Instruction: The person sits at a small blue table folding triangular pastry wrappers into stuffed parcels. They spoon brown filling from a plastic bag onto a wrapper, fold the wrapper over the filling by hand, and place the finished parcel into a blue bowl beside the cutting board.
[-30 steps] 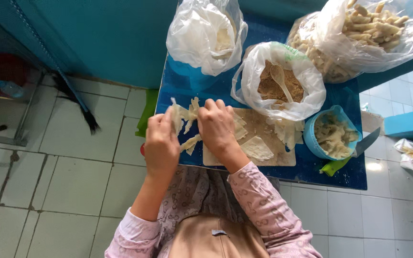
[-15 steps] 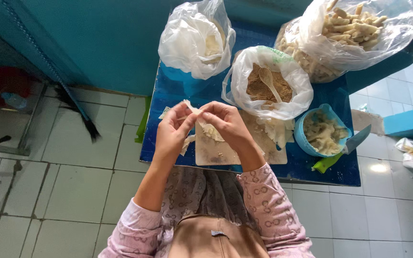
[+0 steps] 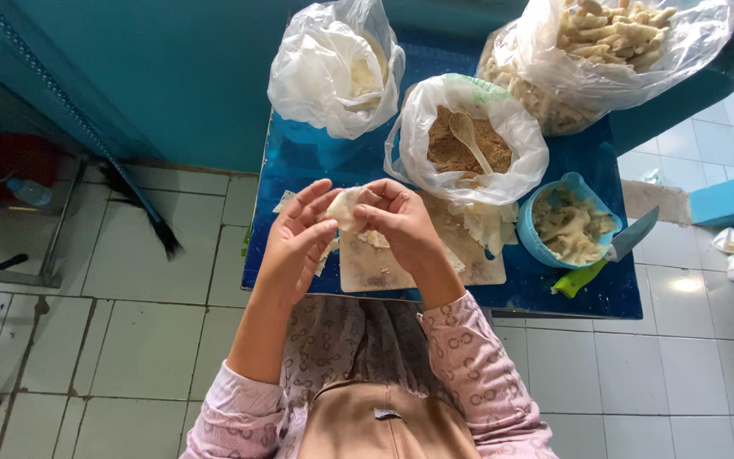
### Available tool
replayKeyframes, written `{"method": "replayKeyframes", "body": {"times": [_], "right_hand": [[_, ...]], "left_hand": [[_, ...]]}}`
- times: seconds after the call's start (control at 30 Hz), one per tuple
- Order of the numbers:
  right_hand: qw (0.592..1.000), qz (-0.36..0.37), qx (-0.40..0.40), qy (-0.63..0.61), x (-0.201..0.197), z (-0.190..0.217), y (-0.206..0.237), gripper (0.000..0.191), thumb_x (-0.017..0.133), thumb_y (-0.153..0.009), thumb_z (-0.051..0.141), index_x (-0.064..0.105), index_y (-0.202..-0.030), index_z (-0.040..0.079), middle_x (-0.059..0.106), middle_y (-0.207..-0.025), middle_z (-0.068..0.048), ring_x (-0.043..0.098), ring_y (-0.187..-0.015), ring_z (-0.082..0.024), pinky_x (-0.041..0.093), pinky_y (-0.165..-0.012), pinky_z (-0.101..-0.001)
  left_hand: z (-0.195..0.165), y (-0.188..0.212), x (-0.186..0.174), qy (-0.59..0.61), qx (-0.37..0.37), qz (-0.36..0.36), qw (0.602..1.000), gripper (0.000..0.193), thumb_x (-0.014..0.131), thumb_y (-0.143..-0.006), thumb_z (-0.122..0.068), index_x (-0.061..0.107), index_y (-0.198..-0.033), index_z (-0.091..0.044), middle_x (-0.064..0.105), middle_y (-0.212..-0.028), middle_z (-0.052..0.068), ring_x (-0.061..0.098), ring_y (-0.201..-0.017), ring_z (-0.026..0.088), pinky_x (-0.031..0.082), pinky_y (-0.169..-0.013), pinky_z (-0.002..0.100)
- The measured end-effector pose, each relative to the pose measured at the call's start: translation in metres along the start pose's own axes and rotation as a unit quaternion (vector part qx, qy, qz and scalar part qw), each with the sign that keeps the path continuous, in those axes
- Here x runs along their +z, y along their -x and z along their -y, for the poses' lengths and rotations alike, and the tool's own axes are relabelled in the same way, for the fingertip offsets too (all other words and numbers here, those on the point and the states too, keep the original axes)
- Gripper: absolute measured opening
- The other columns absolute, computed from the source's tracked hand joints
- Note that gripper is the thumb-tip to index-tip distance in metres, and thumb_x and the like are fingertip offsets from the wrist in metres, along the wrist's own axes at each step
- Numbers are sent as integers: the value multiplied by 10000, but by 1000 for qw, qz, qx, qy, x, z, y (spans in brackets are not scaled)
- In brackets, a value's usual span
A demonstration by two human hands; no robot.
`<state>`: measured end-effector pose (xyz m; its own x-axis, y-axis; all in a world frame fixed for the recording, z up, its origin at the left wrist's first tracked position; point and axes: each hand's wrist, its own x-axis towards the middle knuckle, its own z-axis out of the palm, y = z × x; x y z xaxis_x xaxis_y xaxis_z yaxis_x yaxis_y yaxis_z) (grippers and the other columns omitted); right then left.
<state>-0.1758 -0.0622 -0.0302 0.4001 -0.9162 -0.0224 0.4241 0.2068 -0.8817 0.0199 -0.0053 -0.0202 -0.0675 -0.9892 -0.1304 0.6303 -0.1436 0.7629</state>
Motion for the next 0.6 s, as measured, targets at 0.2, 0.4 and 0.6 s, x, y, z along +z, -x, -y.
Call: {"method": "replayKeyframes", "body": {"times": [0.2,0.4,0.6], "right_hand": [[999,29,16,30,-2,12,19,171,733,-977,101,674,-1098,-5,698,-991,-40,662,-863,-95,546,-755,-260],[999,10,49,-9,-2,15,30,175,731,-922,69,669,-1075,9,709,-973,-51,695,-842,-114,586,-735,-271],[994,29,51,-97,-8,2,37,145,749,-902,-43,672,-1021,-13,723,-969,-101,726,-861,-166,587,-747,-274]], "left_hand": [[1,1,3,-43,-46,31,998,369,680,-960,-82,651,-1313,20,726,-1172,87,696,-1014,121,571,-887,265],[4,8,-3,-152,-17,48,987,281,768,-915,-103,705,-1158,23,737,-1013,38,678,-917,88,557,-832,244],[6,19,10,-238,9,4,971,172,754,-898,-47,720,-1058,10,747,-956,22,697,-871,59,570,-768,215]]}}
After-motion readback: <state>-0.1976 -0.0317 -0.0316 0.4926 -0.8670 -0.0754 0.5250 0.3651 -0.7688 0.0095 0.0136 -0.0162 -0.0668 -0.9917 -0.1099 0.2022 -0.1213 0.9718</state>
